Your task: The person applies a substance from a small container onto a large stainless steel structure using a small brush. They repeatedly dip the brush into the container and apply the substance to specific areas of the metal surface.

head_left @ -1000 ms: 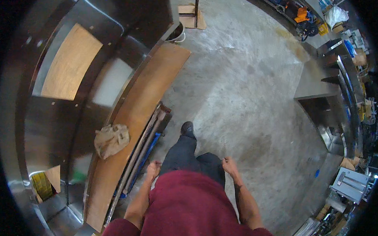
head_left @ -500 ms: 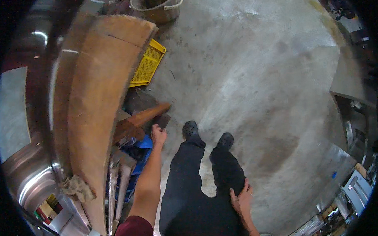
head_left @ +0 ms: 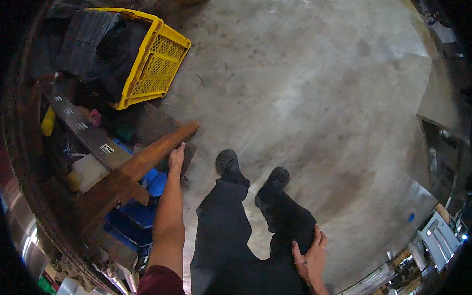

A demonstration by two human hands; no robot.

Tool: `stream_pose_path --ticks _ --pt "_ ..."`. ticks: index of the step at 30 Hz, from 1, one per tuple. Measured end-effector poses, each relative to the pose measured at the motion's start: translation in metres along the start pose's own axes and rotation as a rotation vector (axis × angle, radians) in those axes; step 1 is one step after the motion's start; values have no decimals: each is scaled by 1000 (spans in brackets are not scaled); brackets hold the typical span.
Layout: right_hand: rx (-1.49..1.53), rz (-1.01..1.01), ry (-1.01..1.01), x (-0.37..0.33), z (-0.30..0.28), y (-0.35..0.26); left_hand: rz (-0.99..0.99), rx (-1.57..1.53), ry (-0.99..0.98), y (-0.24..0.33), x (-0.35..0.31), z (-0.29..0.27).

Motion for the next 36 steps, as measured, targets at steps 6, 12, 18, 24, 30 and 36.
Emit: stream_pose_path --ticks 6,12,18,24,30,36 --pt "-19 -95 1 1 -1 1 105 14 362 -14 -15 -6" --pt "-178 -118 -93 -17 -10 -1 80 -337 495 -4 -136 -17" --pt "-481 -485 -188 -50 7 35 -108 -397 487 -9 -311 -62" --pt "-719 -647 -417 -56 -5 23 -208 -759 437 -76 -494 -139" --pt "10 -1533 -102 -205 -39 -233 -397 -745 578 -221 -621 -166" --pt "95 -1644 300 -327 -3 -468 -474 -804 807 -381 -735 -161"
Point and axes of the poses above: each hand's wrist, its own x-axis towards the middle knuckle, its own z-axis out of the palm, y = z × x, the point moved 3 cm from there along x, towards the middle knuckle, and after that the axes turned 11 degrees about y, right-handed, at the moved point
